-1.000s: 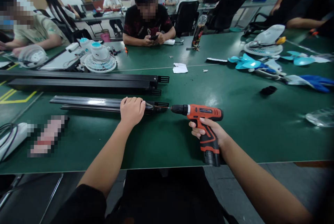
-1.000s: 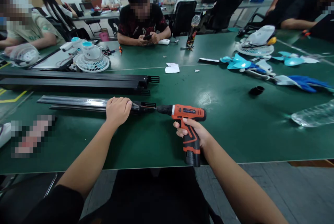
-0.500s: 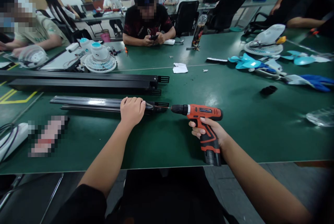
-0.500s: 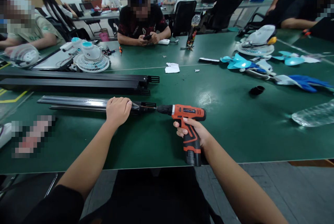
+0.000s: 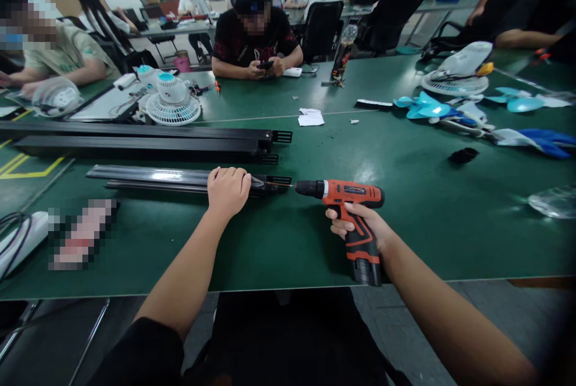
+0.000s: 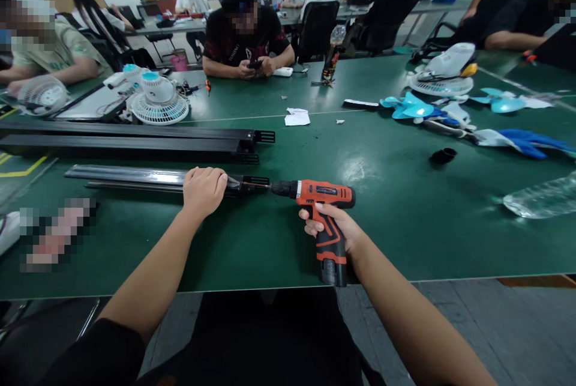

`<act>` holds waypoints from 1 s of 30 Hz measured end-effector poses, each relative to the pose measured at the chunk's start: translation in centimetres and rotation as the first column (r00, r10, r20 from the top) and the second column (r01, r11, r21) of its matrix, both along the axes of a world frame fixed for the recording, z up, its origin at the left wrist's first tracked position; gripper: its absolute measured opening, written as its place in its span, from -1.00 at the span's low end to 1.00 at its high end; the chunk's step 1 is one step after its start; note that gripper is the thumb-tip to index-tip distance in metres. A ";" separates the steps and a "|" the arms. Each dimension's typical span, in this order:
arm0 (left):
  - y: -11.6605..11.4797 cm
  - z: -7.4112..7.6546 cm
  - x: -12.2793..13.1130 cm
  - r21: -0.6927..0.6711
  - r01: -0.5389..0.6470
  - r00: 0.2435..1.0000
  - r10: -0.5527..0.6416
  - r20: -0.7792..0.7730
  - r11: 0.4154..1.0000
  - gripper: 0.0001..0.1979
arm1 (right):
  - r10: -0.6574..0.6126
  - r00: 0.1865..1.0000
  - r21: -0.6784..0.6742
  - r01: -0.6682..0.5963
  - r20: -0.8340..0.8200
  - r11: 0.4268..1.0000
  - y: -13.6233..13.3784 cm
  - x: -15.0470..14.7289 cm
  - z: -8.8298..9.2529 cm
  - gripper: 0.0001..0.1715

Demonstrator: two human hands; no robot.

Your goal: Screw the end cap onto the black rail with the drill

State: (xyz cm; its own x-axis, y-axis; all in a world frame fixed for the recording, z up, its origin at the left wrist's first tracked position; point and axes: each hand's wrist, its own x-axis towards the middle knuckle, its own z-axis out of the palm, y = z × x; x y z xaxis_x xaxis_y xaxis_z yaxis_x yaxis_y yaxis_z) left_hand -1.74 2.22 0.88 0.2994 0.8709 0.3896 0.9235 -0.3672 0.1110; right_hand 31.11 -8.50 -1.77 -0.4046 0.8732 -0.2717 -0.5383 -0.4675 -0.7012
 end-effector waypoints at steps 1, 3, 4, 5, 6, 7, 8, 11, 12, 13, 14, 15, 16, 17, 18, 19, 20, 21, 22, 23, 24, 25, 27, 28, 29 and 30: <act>0.0 0.0 0.0 -0.006 0.002 1.000 -0.002 0.004 1.000 -0.53 | -0.004 1.000 0.000 0.004 0.005 1.000 0.0 0.0 0.0 -0.76; 0.0 0.1 0.0 -0.018 0.002 1.000 -0.002 0.016 1.000 -0.53 | -0.003 1.000 -0.006 0.003 0.010 1.000 0.0 -0.1 0.1 -0.76; 0.0 0.1 0.0 -0.023 0.002 1.000 -0.001 0.023 1.000 -0.53 | -0.004 1.000 -0.008 0.004 0.008 1.000 0.0 -0.1 0.1 -0.76; -0.1 0.2 0.1 -0.029 0.003 1.000 -0.002 0.029 1.000 -0.53 | -0.006 1.000 -0.010 0.006 0.003 1.000 0.0 -0.1 0.1 -0.76; -0.1 0.2 0.1 -0.033 0.003 0.999 -0.002 0.034 0.999 -0.53 | -0.008 1.000 -0.011 0.008 -0.006 1.000 0.0 -0.2 0.0 -0.76; -0.1 0.2 0.1 -0.037 0.004 0.999 -0.003 0.037 0.999 -0.53 | -0.012 1.000 -0.013 0.012 -0.016 1.000 0.0 -0.2 0.0 -0.75; -0.1 0.2 0.1 -0.039 0.005 0.999 -0.004 0.038 0.999 -0.53 | -0.014 1.000 -0.015 0.013 -0.027 1.000 0.1 -0.2 0.0 -0.74; 0.0 0.0 0.0 -0.033 0.002 1.000 -0.001 0.030 0.999 -0.54 | -0.009 0.999 -0.023 0.008 -0.047 1.000 0.1 -0.2 0.0 -0.72; 0.0 0.0 0.0 -0.028 0.000 1.000 0.000 0.027 1.000 -0.54 | -0.007 0.999 -0.025 0.005 -0.049 1.000 0.1 -0.2 0.0 -0.71; 0.0 -0.1 0.0 -0.025 0.000 1.000 0.000 0.024 1.000 -0.54 | -0.003 0.999 -0.027 0.002 -0.051 1.000 0.1 -0.2 0.1 -0.70; 0.1 -0.1 0.0 -0.021 -0.001 1.000 0.001 0.022 1.000 -0.54 | 0.000 0.999 -0.030 -0.002 -0.052 1.000 0.1 -0.2 0.1 -0.69; 0.1 -0.2 0.0 -0.019 0.000 1.000 0.000 0.020 1.000 -0.53 | 0.004 0.999 -0.033 -0.006 -0.052 0.999 0.1 -0.2 0.2 -0.69; 0.1 -0.2 -0.1 -0.016 0.001 1.000 -0.001 0.019 1.000 -0.53 | 0.010 0.999 -0.037 -0.012 -0.049 0.999 0.1 -0.1 0.2 -0.68; 0.1 -0.2 0.0 -0.015 0.002 1.000 -0.002 0.018 1.000 -0.53 | 0.015 0.999 -0.039 -0.016 -0.045 0.999 0.1 -0.1 0.3 -0.68; 0.1 -0.1 0.0 -0.015 0.002 1.000 -0.002 0.016 1.000 -0.53 | 0.017 0.999 -0.039 -0.019 -0.043 0.999 0.1 -0.1 0.3 -0.68; 0.1 -0.1 0.0 -0.016 0.002 1.000 -0.001 0.014 1.000 -0.53 | 0.016 0.999 -0.036 -0.018 -0.042 0.999 0.1 -0.1 0.3 -0.68; 0.1 -0.1 0.0 -0.016 0.000 1.000 0.000 0.012 1.000 -0.52 | 0.013 0.999 -0.032 -0.015 -0.042 0.999 0.1 -0.1 0.3 -0.69; 0.1 0.0 0.0 -0.019 0.001 1.000 -0.001 0.011 1.000 -0.52 | 0.011 0.999 -0.027 -0.012 -0.045 1.000 0.1 0.0 0.3 -0.70; 0.0 0.0 0.0 -0.021 0.002 1.000 -0.001 0.012 1.000 -0.53 | 0.010 0.999 -0.023 -0.011 -0.050 1.000 0.1 0.0 0.2 -0.71; 0.0 0.0 0.0 -0.022 0.002 1.000 -0.002 0.013 1.000 -0.53 | 0.012 0.998 -0.019 -0.013 -0.056 1.000 0.1 0.0 0.2 -0.71; 0.0 0.0 0.0 -0.023 0.002 1.000 -0.002 0.015 1.000 -0.53 | 0.017 0.998 -0.017 -0.018 -0.061 1.000 0.2 0.0 0.1 -0.71; 0.0 0.0 0.0 -0.025 0.002 1.000 -0.001 0.016 1.000 -0.53 | 0.022 0.998 -0.015 -0.023 -0.067 1.000 0.2 0.0 0.1 -0.71; 0.0 0.0 0.0 -0.029 0.001 1.000 0.000 0.017 1.000 -0.53 | 0.024 0.997 -0.014 -0.026 -0.075 1.000 0.2 0.0 0.0 -0.71; 0.0 -0.1 0.0 -0.030 0.000 1.000 0.001 0.017 1.000 -0.53 | 0.022 0.997 -0.015 -0.023 -0.076 1.000 0.1 0.0 0.0 -0.72; 0.1 -0.1 0.0 -0.031 -0.001 1.000 0.001 0.014 1.000 -0.53 | 0.017 0.997 -0.014 -0.018 -0.077 1.000 0.1 0.0 0.0 -0.73; 0.1 -0.1 0.0 -0.031 -0.001 1.000 0.002 0.011 1.000 -0.53 | 0.013 0.997 -0.014 -0.014 -0.078 1.000 0.1 0.0 0.0 -0.74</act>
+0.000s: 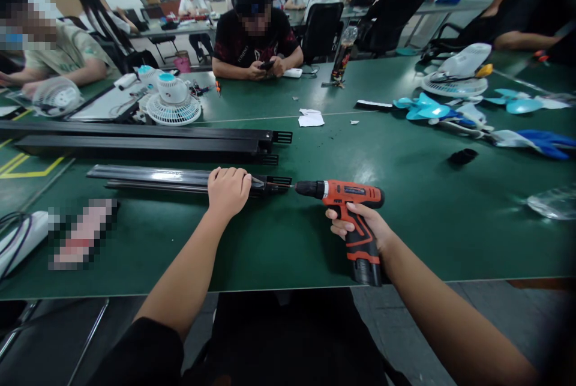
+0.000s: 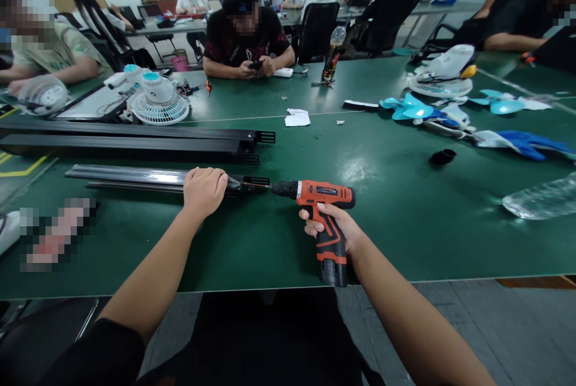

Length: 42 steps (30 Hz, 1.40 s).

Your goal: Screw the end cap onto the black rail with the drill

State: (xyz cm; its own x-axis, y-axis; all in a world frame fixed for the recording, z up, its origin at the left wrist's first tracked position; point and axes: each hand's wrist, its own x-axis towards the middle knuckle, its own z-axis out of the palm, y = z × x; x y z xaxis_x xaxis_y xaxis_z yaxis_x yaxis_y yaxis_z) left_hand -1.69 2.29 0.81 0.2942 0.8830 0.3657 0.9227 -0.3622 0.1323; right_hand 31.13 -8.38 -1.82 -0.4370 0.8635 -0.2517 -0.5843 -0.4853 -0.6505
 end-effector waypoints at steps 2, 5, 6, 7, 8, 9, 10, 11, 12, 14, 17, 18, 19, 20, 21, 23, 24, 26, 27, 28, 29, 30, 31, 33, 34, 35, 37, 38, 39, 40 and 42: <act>0.0 0.0 0.0 0.005 -0.001 1.000 0.001 -0.005 1.000 -0.53 | -0.002 1.000 0.000 0.002 -0.003 1.000 0.0 0.0 0.0 -0.74; 0.0 0.1 0.0 0.010 0.002 1.000 -0.002 -0.005 1.000 -0.54 | -0.002 1.000 -0.001 0.002 -0.012 1.000 -0.1 0.0 -0.1 -0.73; -0.1 0.1 0.0 0.010 0.002 1.000 -0.002 -0.002 1.000 -0.54 | -0.002 1.000 -0.003 0.002 -0.013 1.000 -0.1 0.0 -0.1 -0.74; -0.1 0.1 0.0 0.008 0.003 1.000 -0.003 0.001 1.000 -0.54 | -0.003 1.000 -0.004 0.003 -0.014 1.000 -0.1 0.0 -0.1 -0.75; 0.0 0.1 0.0 0.005 0.004 1.000 -0.004 0.005 1.000 -0.54 | -0.005 1.000 -0.004 0.005 -0.014 1.000 -0.1 0.0 -0.2 -0.76; 0.0 0.1 0.0 0.002 0.005 1.000 -0.005 0.009 1.000 -0.54 | -0.008 1.000 -0.003 0.008 -0.015 1.000 -0.1 0.0 -0.2 -0.76; 0.0 0.1 0.0 0.001 0.004 1.000 -0.004 0.012 1.000 -0.54 | -0.012 1.000 -0.002 0.012 -0.017 1.000 -0.1 0.0 -0.2 -0.76; 0.0 0.1 0.0 0.000 0.003 1.000 -0.003 0.013 1.000 -0.55 | -0.014 1.000 0.001 0.014 -0.022 1.000 -0.1 0.0 -0.3 -0.76; 0.0 0.1 0.0 0.000 0.002 1.000 -0.002 0.013 1.000 -0.55 | -0.014 1.000 0.004 0.014 -0.026 1.000 -0.1 0.0 -0.3 -0.76; 0.1 0.0 0.0 0.002 0.002 1.000 -0.002 0.009 1.000 -0.55 | -0.002 0.999 0.006 0.002 -0.032 1.000 0.0 0.0 -0.4 -0.74; 0.0 0.0 0.0 0.010 0.001 1.000 -0.001 -0.006 1.000 -0.55 | 0.009 0.999 0.007 -0.009 -0.035 1.000 0.0 0.1 -0.5 -0.72; 0.0 0.0 0.0 0.015 0.000 1.000 0.000 -0.010 1.000 -0.55 | 0.009 0.999 0.008 -0.009 -0.035 1.000 0.0 0.1 -0.6 -0.72; 0.0 0.0 0.0 0.019 0.000 1.000 0.000 -0.013 1.000 -0.55 | 0.007 0.999 0.010 -0.007 -0.036 1.000 0.0 0.2 -0.6 -0.73; 0.0 0.0 0.0 0.023 -0.001 1.000 0.001 -0.012 1.000 -0.55 | 0.005 0.999 0.011 -0.004 -0.037 1.000 0.0 0.2 -0.6 -0.73; 0.0 0.0 0.0 0.023 0.000 1.000 0.000 -0.009 1.000 -0.55 | 0.005 0.999 0.011 -0.004 -0.037 1.000 0.0 0.1 -0.6 -0.74; -0.1 0.0 0.0 0.019 0.004 1.000 -0.004 0.002 1.000 -0.54 | 0.004 0.999 0.010 -0.003 -0.034 1.000 -0.1 0.1 -0.6 -0.76; -0.1 0.0 0.0 0.014 0.005 1.000 -0.005 0.007 1.000 -0.54 | 0.003 0.999 0.011 -0.002 -0.032 1.000 -0.1 0.1 -0.5 -0.76; -0.1 0.1 0.0 0.003 0.001 1.000 -0.001 0.011 1.000 -0.54 | 0.000 1.000 0.015 0.000 -0.026 1.000 -0.1 0.0 -0.4 -0.76; -0.1 0.1 0.0 0.001 -0.001 1.000 0.001 0.011 1.000 -0.54 | -0.002 1.000 0.018 0.002 -0.023 1.000 -0.1 0.0 -0.4 -0.75; -0.1 0.1 0.0 0.000 -0.004 1.000 0.004 0.009 1.000 -0.54 | -0.003 1.000 0.021 0.003 -0.021 1.000 -0.2 0.0 -0.4 -0.75; -0.1 0.1 0.0 0.001 -0.005 1.000 0.005 0.006 1.000 -0.54 | -0.004 1.000 0.023 0.004 -0.020 1.000 -0.2 -0.1 -0.3 -0.74; -0.1 0.1 0.1 0.006 -0.005 1.000 0.005 0.003 1.000 -0.54 | -0.005 1.000 0.024 0.005 -0.020 1.000 -0.2 -0.1 -0.3 -0.74; -0.1 0.1 0.1 0.011 -0.004 1.000 0.004 0.001 1.000 -0.54 | 0.000 1.000 0.022 0.001 -0.019 1.000 -0.2 -0.1 -0.3 -0.73; -0.1 0.1 0.1 0.017 -0.002 1.000 0.002 -0.003 1.000 -0.54 | 0.004 1.000 0.018 -0.004 -0.019 1.000 -0.1 -0.1 -0.3 -0.72; 0.0 0.0 0.0 0.017 0.000 1.000 0.000 -0.004 1.000 -0.54 | 0.005 1.000 0.016 -0.004 -0.020 1.000 -0.1 -0.1 -0.3 -0.72; 0.0 0.0 0.0 0.018 0.000 1.000 0.000 -0.003 1.000 -0.54 | 0.005 1.000 0.015 -0.005 -0.020 1.000 -0.1 -0.1 -0.4 -0.72; 0.0 -0.1 0.0 0.018 0.001 1.000 -0.001 0.000 1.000 -0.54 | 0.004 1.000 0.015 -0.004 -0.019 1.000 -0.1 0.0 -0.4 -0.73; 0.0 -0.1 0.0 0.017 0.001 1.000 -0.001 0.001 1.000 -0.54 | 0.000 1.000 0.015 0.000 -0.018 1.000 -0.1 0.0 -0.4 -0.74; 0.0 -0.1 0.0 0.016 0.000 1.000 0.000 0.001 1.000 -0.54 | -0.001 1.000 0.012 0.001 -0.014 1.000 -0.1 0.0 -0.4 -0.74; 0.0 -0.1 -0.1 0.013 -0.001 1.000 0.001 0.000 1.000 -0.54 | -0.004 1.000 0.009 0.004 -0.011 1.000 -0.1 0.0 -0.4 -0.75; 0.0 -0.1 -0.1 0.009 0.000 1.000 0.000 -0.006 1.000 -0.53 | -0.016 1.000 0.004 0.016 -0.006 1.000 -0.1 0.0 -0.4 -0.77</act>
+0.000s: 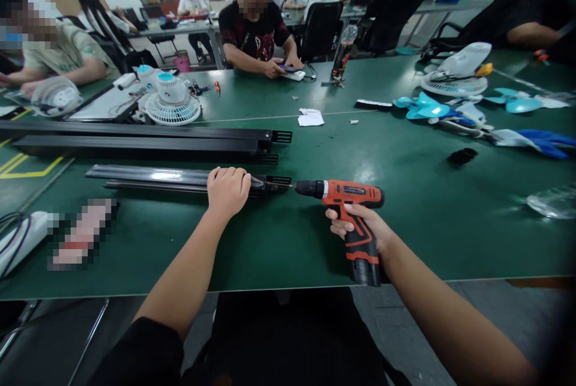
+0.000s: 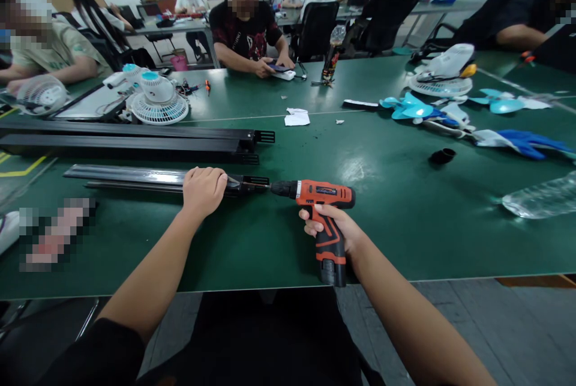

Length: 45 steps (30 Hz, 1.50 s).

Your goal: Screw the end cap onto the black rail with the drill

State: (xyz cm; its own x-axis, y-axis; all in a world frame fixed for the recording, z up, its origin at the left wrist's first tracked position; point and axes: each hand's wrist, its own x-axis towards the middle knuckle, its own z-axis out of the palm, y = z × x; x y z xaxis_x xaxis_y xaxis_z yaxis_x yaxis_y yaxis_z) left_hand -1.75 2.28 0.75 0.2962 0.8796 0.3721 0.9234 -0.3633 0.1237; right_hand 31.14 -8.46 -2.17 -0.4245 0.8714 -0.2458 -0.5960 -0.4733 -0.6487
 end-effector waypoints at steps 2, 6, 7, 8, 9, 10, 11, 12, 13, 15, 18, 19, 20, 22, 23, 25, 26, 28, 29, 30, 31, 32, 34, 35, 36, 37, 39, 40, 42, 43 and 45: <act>0.0 0.0 0.0 0.002 0.001 1.000 -0.001 -0.003 1.000 -0.53 | -0.001 1.000 -0.008 0.001 0.004 1.000 0.0 0.0 0.1 -0.78; 0.0 0.1 0.0 0.005 -0.004 1.000 0.004 -0.011 1.000 -0.54 | 0.004 1.000 -0.008 -0.004 0.016 1.000 0.0 0.0 0.3 -0.74; -0.1 0.1 0.1 0.003 -0.006 1.000 0.006 -0.012 1.000 -0.54 | 0.010 1.000 -0.006 -0.010 0.022 1.000 0.0 0.0 0.3 -0.73; -0.1 0.2 0.1 0.000 -0.008 1.000 0.008 -0.011 1.000 -0.54 | 0.018 0.999 -0.006 -0.018 0.027 1.000 0.0 0.0 0.3 -0.73; -0.1 0.2 0.1 -0.004 -0.008 1.000 0.008 -0.009 1.000 -0.54 | 0.027 0.999 -0.006 -0.026 0.031 1.000 0.1 0.0 0.4 -0.73; -0.1 0.3 0.1 -0.008 -0.008 1.000 0.008 -0.008 1.000 -0.54 | 0.032 0.999 -0.006 -0.032 0.033 0.999 0.1 0.1 0.4 -0.73; -0.2 0.4 0.2 -0.012 -0.008 1.000 0.008 -0.009 1.000 -0.54 | 0.033 0.999 -0.006 -0.033 0.030 0.999 0.1 0.1 0.4 -0.72; -0.2 0.4 0.2 -0.013 -0.009 1.000 0.009 -0.010 1.000 -0.54 | 0.034 0.999 -0.007 -0.034 0.028 0.999 0.1 0.1 0.4 -0.71; -0.2 0.4 0.2 -0.012 -0.011 1.000 0.010 -0.012 1.000 -0.54 | 0.035 0.999 -0.009 -0.035 0.027 0.999 0.1 0.1 0.4 -0.71; -0.2 0.4 0.2 -0.007 -0.012 1.000 0.012 -0.013 1.000 -0.54 | 0.036 0.999 -0.010 -0.035 0.028 0.999 0.1 0.1 0.5 -0.72; -0.1 0.2 0.1 0.000 -0.005 1.000 0.005 -0.009 1.000 -0.53 | 0.021 1.000 -0.006 -0.021 0.023 1.000 0.0 0.0 0.4 -0.72; -0.1 0.2 0.1 0.000 -0.004 1.000 0.004 -0.009 1.000 -0.53 | 0.014 1.000 -0.005 -0.014 0.020 1.000 0.0 0.0 0.3 -0.72; -0.1 0.2 0.1 -0.001 -0.003 1.000 0.003 -0.010 1.000 -0.53 | 0.007 1.000 -0.004 -0.007 0.017 1.000 0.0 0.0 0.3 -0.71; -0.1 0.2 0.1 -0.005 -0.004 1.000 0.003 -0.014 1.000 -0.53 | -0.005 1.000 -0.002 0.005 0.019 1.000 -0.1 0.0 0.2 -0.72; -0.1 0.2 0.1 -0.008 -0.004 1.000 0.003 -0.014 1.000 -0.53 | -0.009 1.000 0.001 0.009 0.020 1.000 -0.1 0.0 0.1 -0.73; -0.1 0.3 0.1 -0.010 -0.003 1.000 0.003 -0.008 1.000 -0.54 | -0.008 1.000 0.005 0.008 0.023 1.000 -0.1 0.0 0.0 -0.74; -0.1 0.3 0.1 -0.010 -0.002 1.000 0.002 -0.004 1.000 -0.53 | -0.007 1.000 0.007 0.007 0.025 1.000 -0.1 0.0 0.0 -0.74; -0.2 0.3 0.2 -0.008 -0.003 1.000 0.003 0.001 1.000 -0.53 | -0.007 1.000 0.012 0.007 0.029 1.000 -0.1 0.0 0.0 -0.73; -0.2 0.3 0.2 -0.007 -0.004 1.000 0.004 0.002 1.000 -0.53 | -0.007 0.999 0.014 0.006 0.035 1.000 -0.1 0.0 0.0 -0.73; -0.2 0.3 0.2 -0.005 -0.003 1.000 0.003 0.001 1.000 -0.53 | -0.007 0.999 0.015 0.007 0.041 1.000 -0.1 0.0 0.1 -0.73; -0.1 0.3 0.1 -0.001 -0.003 1.000 0.003 -0.001 1.000 -0.54 | -0.007 0.999 0.017 0.006 0.046 1.000 -0.1 0.0 0.1 -0.74; -0.1 0.2 0.1 0.002 -0.002 1.000 0.002 -0.003 1.000 -0.54 | -0.003 0.999 0.017 0.002 0.051 1.000 -0.1 0.0 0.1 -0.74; -0.1 0.2 0.1 0.007 -0.001 1.000 0.001 -0.008 1.000 -0.54 | 0.007 0.999 0.016 -0.008 0.052 1.000 -0.1 0.1 0.1 -0.74; -0.1 0.2 0.1 0.008 -0.001 1.000 0.002 -0.010 1.000 -0.55 | 0.007 0.999 0.017 -0.007 0.046 1.000 0.0 0.1 0.1 -0.73; 0.0 0.2 0.0 0.007 -0.002 1.000 0.002 -0.013 1.000 -0.55 | 0.005 0.999 0.016 -0.006 0.040 1.000 0.0 0.1 0.1 -0.73; 0.0 0.1 0.0 0.006 -0.002 1.000 0.002 -0.015 1.000 -0.55 | 0.005 0.999 0.013 -0.005 0.033 1.000 0.0 0.1 0.1 -0.72; 0.0 0.1 0.0 0.004 -0.002 1.000 0.002 -0.017 1.000 -0.54 | 0.007 1.000 0.004 -0.007 0.020 1.000 0.0 0.1 0.1 -0.71; 0.0 0.1 0.0 0.005 -0.001 1.000 0.002 -0.017 1.000 -0.53 | 0.011 1.000 -0.004 -0.011 0.016 1.000 0.0 0.1 0.1 -0.71; -0.1 0.1 0.0 0.008 0.000 1.000 0.000 -0.016 1.000 -0.53 | 0.026 0.999 -0.015 -0.026 0.022 1.000 0.1 0.1 0.3 -0.71; -0.1 0.1 0.0 0.011 0.001 1.000 -0.001 -0.015 1.000 -0.53 | 0.031 0.999 -0.016 -0.031 0.027 0.999 0.1 0.1 0.3 -0.71; -0.1 0.1 0.0 0.015 -0.001 1.000 0.001 -0.012 1.000 -0.54 | 0.033 0.999 -0.010 -0.032 0.036 0.999 0.1 0.1 0.4 -0.71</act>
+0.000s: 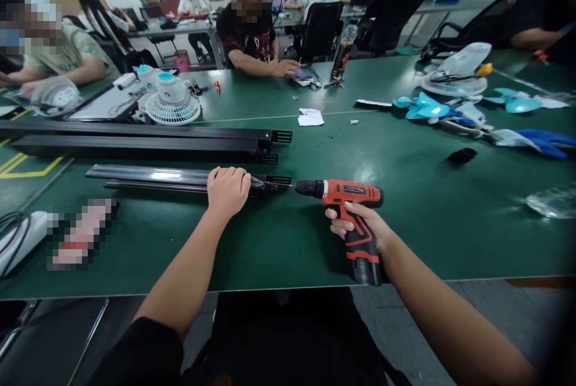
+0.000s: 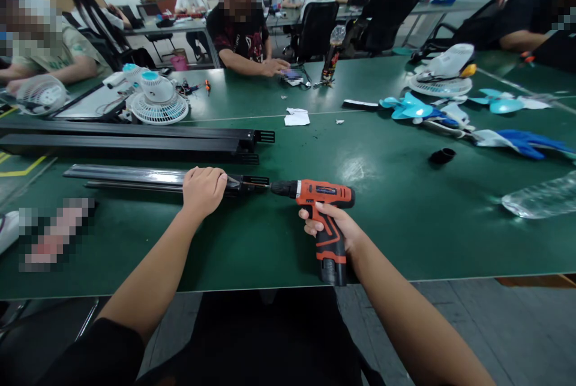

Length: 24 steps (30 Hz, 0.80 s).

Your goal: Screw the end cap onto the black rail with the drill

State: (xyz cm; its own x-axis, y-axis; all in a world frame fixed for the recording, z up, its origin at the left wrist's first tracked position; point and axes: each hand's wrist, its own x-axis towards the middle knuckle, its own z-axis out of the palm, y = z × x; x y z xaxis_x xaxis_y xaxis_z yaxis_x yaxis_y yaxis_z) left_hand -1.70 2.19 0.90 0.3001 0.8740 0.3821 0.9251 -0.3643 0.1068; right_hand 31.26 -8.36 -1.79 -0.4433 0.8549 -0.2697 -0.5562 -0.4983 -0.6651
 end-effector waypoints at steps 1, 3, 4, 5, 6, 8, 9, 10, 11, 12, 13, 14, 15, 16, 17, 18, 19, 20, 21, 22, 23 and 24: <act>0.0 0.0 0.0 0.001 -0.001 1.000 0.001 0.001 1.000 -0.54 | -0.003 1.000 0.005 0.003 0.002 1.000 0.0 0.0 0.0 -0.71; 0.0 0.0 0.0 -0.001 0.001 1.000 -0.001 0.007 1.000 -0.54 | -0.009 1.000 0.009 0.009 0.000 1.000 0.0 0.0 0.0 -0.70; 0.0 -0.1 -0.1 -0.004 0.003 1.000 -0.003 0.009 1.000 -0.53 | -0.006 1.000 0.007 0.006 -0.002 1.000 0.0 0.0 0.0 -0.69; 0.1 -0.1 -0.1 -0.006 0.004 1.000 -0.004 0.011 1.000 -0.53 | 0.001 1.000 0.003 -0.001 -0.004 1.000 0.0 0.1 0.0 -0.68; 0.1 -0.1 -0.1 -0.008 0.005 1.000 -0.004 0.012 1.000 -0.54 | 0.010 1.000 -0.003 -0.010 -0.008 1.000 0.0 0.1 0.0 -0.66; 0.1 -0.2 -0.1 -0.009 0.002 1.000 -0.002 0.016 1.000 -0.53 | 0.018 1.000 -0.012 -0.018 -0.016 1.000 0.0 0.1 0.0 -0.64; 0.1 -0.2 -0.1 -0.011 0.000 1.000 0.000 0.018 1.000 -0.53 | 0.014 1.000 -0.014 -0.015 -0.020 1.000 0.0 0.1 0.1 -0.64; 0.1 -0.2 -0.1 -0.015 -0.001 1.000 0.001 0.021 1.000 -0.53 | 0.008 1.000 -0.015 -0.009 -0.023 1.000 0.0 0.1 0.1 -0.64; 0.1 -0.1 -0.1 -0.021 -0.001 1.000 0.002 0.024 1.000 -0.53 | -0.001 1.000 -0.017 0.000 -0.025 1.000 0.0 0.0 0.1 -0.64; 0.1 -0.1 -0.1 -0.028 -0.001 1.000 0.002 0.026 1.000 -0.53 | -0.008 1.000 -0.020 0.008 -0.027 1.000 0.0 0.0 0.2 -0.64; 0.0 -0.1 0.0 -0.032 0.000 1.000 0.001 0.028 0.999 -0.53 | -0.014 1.000 -0.023 0.013 -0.028 1.000 0.0 0.0 0.2 -0.64; 0.0 0.0 0.0 -0.034 0.001 1.000 0.000 0.028 0.999 -0.53 | -0.016 0.999 -0.026 0.015 -0.029 1.000 0.0 0.0 0.2 -0.64; 0.0 0.0 0.0 -0.032 0.002 1.000 -0.001 0.028 0.999 -0.53 | -0.016 1.000 -0.027 0.015 -0.027 1.000 -0.1 -0.1 0.2 -0.65; 0.0 0.0 0.0 -0.029 0.003 1.000 -0.002 0.028 1.000 -0.53 | -0.018 0.999 -0.025 0.018 -0.026 1.000 -0.1 -0.1 0.2 -0.65; 0.0 0.0 0.0 -0.026 0.003 1.000 -0.003 0.027 1.000 -0.52 | -0.022 0.999 -0.021 0.022 -0.024 1.000 -0.2 -0.1 0.1 -0.66; 0.0 0.0 0.0 -0.023 0.003 1.000 -0.002 0.026 1.000 -0.52 | -0.027 0.999 -0.016 0.026 -0.021 1.000 -0.2 -0.1 0.0 -0.68; 0.0 0.0 0.0 -0.021 0.002 1.000 -0.001 0.024 1.000 -0.52 | -0.034 0.999 -0.012 0.033 -0.019 0.999 -0.2 -0.2 -0.1 -0.69; 0.0 0.0 0.0 -0.021 0.001 1.000 -0.001 0.023 1.000 -0.52 | -0.042 0.999 -0.008 0.042 -0.019 0.999 -0.3 -0.2 -0.2 -0.70; 0.0 0.0 0.0 -0.021 0.000 1.000 0.000 0.022 1.000 -0.52 | -0.048 0.999 -0.003 0.048 -0.021 0.999 -0.3 -0.2 -0.3 -0.71; 0.0 0.0 0.0 -0.020 0.000 1.000 0.000 0.020 1.000 -0.52 | -0.053 0.998 0.002 0.053 -0.023 0.999 -0.3 -0.2 -0.4 -0.72; 0.1 -0.1 0.0 -0.019 0.001 1.000 -0.001 0.017 1.000 -0.52 | -0.054 0.998 0.007 0.054 -0.027 0.999 -0.2 -0.2 -0.4 -0.72; 0.1 -0.1 0.0 -0.016 0.003 1.000 -0.003 0.014 1.000 -0.52 | -0.052 0.998 0.013 0.052 -0.031 0.999 -0.2 -0.2 -0.5 -0.73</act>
